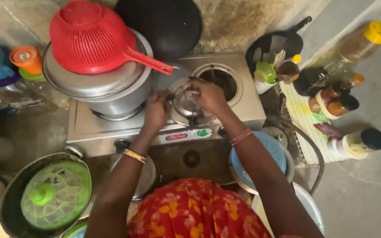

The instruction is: The recorder cleans the burner caps of a gas stove and then washes rice or grains.

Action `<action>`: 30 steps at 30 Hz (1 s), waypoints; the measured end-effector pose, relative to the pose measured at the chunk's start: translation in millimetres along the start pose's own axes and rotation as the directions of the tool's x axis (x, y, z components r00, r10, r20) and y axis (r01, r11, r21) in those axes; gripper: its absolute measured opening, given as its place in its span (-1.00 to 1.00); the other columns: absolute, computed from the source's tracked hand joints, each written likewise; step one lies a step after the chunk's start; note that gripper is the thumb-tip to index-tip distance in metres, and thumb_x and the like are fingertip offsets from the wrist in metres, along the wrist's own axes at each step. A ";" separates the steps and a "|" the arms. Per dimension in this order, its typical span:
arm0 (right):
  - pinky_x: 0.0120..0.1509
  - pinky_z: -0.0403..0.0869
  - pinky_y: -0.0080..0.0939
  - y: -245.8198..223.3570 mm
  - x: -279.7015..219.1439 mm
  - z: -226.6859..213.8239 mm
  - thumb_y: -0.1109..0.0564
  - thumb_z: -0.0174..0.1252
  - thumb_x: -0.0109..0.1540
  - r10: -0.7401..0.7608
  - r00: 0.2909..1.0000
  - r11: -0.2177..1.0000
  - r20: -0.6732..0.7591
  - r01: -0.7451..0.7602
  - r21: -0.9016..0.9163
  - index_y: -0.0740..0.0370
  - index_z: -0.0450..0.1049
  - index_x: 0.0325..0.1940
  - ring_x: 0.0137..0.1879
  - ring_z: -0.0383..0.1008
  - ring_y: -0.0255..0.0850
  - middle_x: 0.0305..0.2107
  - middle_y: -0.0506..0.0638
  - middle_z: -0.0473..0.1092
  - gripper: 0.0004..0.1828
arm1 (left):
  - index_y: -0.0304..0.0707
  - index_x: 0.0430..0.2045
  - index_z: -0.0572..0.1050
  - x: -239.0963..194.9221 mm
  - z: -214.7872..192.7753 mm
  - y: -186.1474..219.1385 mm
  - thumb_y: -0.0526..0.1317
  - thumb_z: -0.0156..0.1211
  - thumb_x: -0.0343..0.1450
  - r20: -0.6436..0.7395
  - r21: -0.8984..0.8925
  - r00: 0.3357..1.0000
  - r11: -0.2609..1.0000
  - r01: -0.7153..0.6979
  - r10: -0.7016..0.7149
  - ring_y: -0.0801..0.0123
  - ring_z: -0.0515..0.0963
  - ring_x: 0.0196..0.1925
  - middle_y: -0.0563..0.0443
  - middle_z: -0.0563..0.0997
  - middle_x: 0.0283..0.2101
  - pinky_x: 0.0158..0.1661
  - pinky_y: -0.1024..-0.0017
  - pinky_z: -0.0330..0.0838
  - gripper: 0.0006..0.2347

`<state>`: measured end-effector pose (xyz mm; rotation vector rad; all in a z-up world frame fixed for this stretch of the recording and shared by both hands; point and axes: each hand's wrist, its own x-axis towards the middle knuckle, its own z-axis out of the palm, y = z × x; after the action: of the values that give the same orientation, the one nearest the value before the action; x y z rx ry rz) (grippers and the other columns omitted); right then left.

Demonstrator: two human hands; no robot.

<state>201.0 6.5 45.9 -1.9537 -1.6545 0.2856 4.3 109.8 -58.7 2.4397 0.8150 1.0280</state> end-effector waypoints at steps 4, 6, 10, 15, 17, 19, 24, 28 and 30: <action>0.03 0.49 0.03 16.9 16.7 45.7 0.01 0.26 0.18 0.002 1.000 0.929 0.004 -0.001 -0.371 -0.23 0.62 0.09 0.07 0.49 0.05 0.09 0.04 0.45 -0.62 | -0.22 0.01 0.56 -3.0 19.0 -15.6 -0.38 0.22 0.38 -0.017 -0.149 0.994 0.983 0.108 -0.112 -0.15 0.47 0.11 -0.23 0.57 0.04 0.14 0.06 0.36 -0.70; 0.04 0.50 -0.03 33.2 21.7 65.3 0.04 0.30 0.09 -0.138 0.990 0.872 0.021 0.131 -0.471 -0.23 0.62 0.04 0.08 0.48 0.00 0.06 0.00 0.44 -0.59 | -0.23 -0.17 0.61 -0.5 24.1 -19.7 -0.38 0.21 0.39 -0.088 -0.214 0.989 0.972 0.099 -0.120 -0.09 0.59 0.00 -0.21 0.62 -0.08 0.04 0.13 0.46 -0.83; 0.09 0.50 -0.06 38.6 21.5 44.6 0.02 0.35 0.01 -0.322 0.936 0.882 0.146 0.352 -0.314 -0.17 0.60 0.04 0.06 0.49 -0.03 -0.01 -0.06 0.46 -0.52 | -0.26 -0.20 0.62 -3.4 18.9 -11.0 -0.37 0.24 0.39 -0.048 -0.271 0.976 0.943 0.194 -0.214 -0.10 0.63 -0.12 -0.23 0.62 -0.17 -0.06 0.13 0.49 -0.85; 0.04 0.48 -0.07 51.4 31.3 43.2 0.15 0.29 0.05 -0.368 0.899 0.886 0.236 0.417 -0.204 -0.20 0.65 0.10 0.09 0.49 -0.03 -0.02 -0.06 0.46 -0.48 | -0.29 -0.20 0.62 0.0 10.8 -7.2 -0.39 0.23 0.41 -0.026 -0.199 0.987 0.968 0.151 -0.159 -0.12 0.62 -0.12 -0.25 0.61 -0.17 -0.08 0.11 0.48 -0.86; 0.05 0.48 -0.07 49.9 24.0 47.1 0.14 0.31 0.03 -0.357 0.908 0.896 0.218 0.399 -0.195 -0.15 0.65 0.07 0.08 0.48 -0.02 -0.05 -0.04 0.47 -0.50 | -0.30 -0.20 0.62 -2.0 13.7 -7.0 -0.39 0.24 0.40 -0.047 -0.227 0.987 0.964 0.139 -0.153 -0.11 0.62 -0.11 -0.24 0.61 -0.16 -0.07 0.12 0.48 -0.86; 0.06 0.48 -0.06 48.0 18.4 44.9 0.12 0.33 0.01 -0.347 0.917 0.904 0.200 0.383 -0.189 -0.10 0.65 0.04 0.06 0.48 -0.01 -0.07 -0.02 0.47 -0.51 | -0.31 -0.21 0.61 -2.2 14.1 -3.6 -0.38 0.25 0.39 -0.071 -0.258 0.987 0.958 0.124 -0.146 -0.11 0.62 -0.11 -0.24 0.61 -0.15 -0.07 0.13 0.49 -0.86; 0.18 0.46 -0.03 91.2 32.3 45.5 0.02 0.37 0.10 -0.355 0.825 0.879 0.440 0.455 -0.142 0.09 0.64 -0.02 0.07 0.49 0.02 -0.09 0.07 0.48 -0.63 | -0.31 -0.22 0.61 -2.9 -0.7 6.7 -0.38 0.26 0.39 -0.076 -0.309 0.991 0.947 0.083 -0.111 -0.09 0.63 -0.14 -0.21 0.63 -0.19 -0.11 0.16 0.50 -0.87; 0.22 0.46 -0.04 108.0 23.9 -27.2 0.01 0.31 0.16 -0.381 0.718 0.895 0.583 0.445 0.036 0.15 0.63 0.00 0.09 0.50 -0.02 -0.07 0.06 0.50 -0.65 | -0.30 -0.21 0.62 -4.6 -12.1 13.5 -0.39 0.25 0.41 -0.026 -0.367 0.996 0.927 0.075 -0.091 -0.07 0.64 -0.20 -0.21 0.62 -0.21 -0.16 0.18 0.49 -0.88; 0.41 0.37 0.01 141.6 14.0 -62.1 0.05 0.23 0.27 -0.508 0.797 0.861 0.327 0.457 0.223 0.12 0.65 0.01 0.34 0.41 -0.02 0.13 0.09 0.53 -0.74 | -0.28 -0.21 0.62 -8.9 -12.7 12.2 -0.41 0.24 0.42 -0.016 -0.417 0.995 0.905 0.085 -0.101 -0.01 0.64 -0.17 -0.18 0.61 -0.21 -0.13 0.23 0.51 -0.88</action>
<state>353.8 -9.0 23.5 -1.3612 -2.2522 0.5781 -5.6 96.2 -48.5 2.0077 0.6379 1.0857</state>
